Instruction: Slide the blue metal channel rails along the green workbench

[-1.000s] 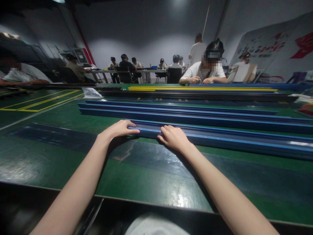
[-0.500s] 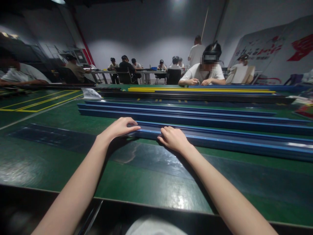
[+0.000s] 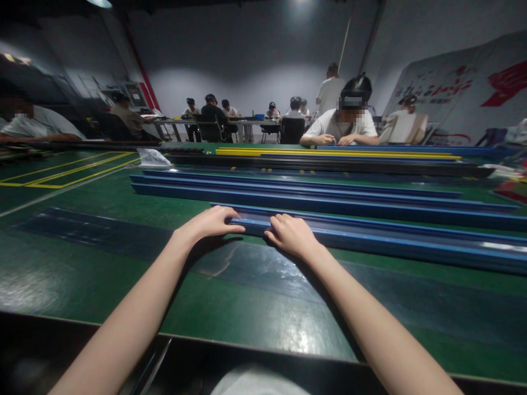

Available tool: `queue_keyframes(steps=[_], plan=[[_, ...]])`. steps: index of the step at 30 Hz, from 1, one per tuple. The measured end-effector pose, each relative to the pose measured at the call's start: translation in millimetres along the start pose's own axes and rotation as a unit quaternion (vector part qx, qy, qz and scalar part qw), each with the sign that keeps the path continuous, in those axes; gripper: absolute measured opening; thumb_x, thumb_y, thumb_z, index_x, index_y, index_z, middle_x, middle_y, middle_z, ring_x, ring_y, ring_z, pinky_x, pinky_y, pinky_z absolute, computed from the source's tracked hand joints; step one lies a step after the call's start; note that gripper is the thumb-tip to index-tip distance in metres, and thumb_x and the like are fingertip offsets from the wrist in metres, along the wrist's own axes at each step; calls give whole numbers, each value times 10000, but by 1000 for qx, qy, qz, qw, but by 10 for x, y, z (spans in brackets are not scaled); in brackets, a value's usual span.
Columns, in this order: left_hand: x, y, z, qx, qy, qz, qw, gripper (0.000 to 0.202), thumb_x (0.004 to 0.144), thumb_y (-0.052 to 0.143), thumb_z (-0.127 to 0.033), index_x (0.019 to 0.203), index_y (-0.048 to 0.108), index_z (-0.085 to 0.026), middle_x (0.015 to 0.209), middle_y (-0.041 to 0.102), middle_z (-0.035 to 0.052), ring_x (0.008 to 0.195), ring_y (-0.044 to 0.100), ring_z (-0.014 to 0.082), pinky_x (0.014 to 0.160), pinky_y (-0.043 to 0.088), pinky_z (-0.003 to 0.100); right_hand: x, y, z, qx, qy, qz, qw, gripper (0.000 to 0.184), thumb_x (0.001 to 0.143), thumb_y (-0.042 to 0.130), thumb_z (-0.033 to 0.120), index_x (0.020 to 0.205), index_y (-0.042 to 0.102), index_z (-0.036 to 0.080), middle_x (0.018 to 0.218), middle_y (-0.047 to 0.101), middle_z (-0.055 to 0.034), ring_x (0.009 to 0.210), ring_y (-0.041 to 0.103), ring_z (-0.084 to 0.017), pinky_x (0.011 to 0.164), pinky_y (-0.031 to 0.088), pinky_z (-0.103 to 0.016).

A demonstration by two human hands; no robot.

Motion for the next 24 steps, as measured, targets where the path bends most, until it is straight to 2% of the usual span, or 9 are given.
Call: queue_keyframes(steps=[11, 18, 24], plan=[[0, 29, -96, 53, 45, -8, 998, 439, 720, 527, -556, 984, 622, -219, 964, 627, 55, 884, 579, 212, 709, 418, 250, 15, -16, -1, 23, 1, 34, 999, 317, 876, 331, 401, 917, 531, 160, 923, 607, -92, 860, 561, -187, 638, 358, -250], [54, 73, -304, 73, 71, 2, 995, 324, 764, 517, -449, 943, 611, -196, 956, 624, 56, 858, 583, 204, 684, 419, 244, 36, -17, -67, 61, -21, 88, 994, 296, 867, 371, 388, 894, 564, 166, 957, 603, -86, 841, 582, -176, 643, 372, -238], [155, 111, -506, 70, 87, 19, 994, 250, 761, 527, -375, 938, 592, -211, 977, 631, 46, 889, 584, 202, 691, 418, 243, -40, -28, -129, 92, -48, 93, 990, 173, 817, 470, 281, 911, 551, 161, 949, 620, -77, 833, 586, -170, 659, 361, -234]])
Point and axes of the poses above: each hand's wrist, its own x-axis towards the middle knuckle, its own y-axis out of the palm, z = x × y, the point moved 9 cm from there along x, towards the middle knuckle
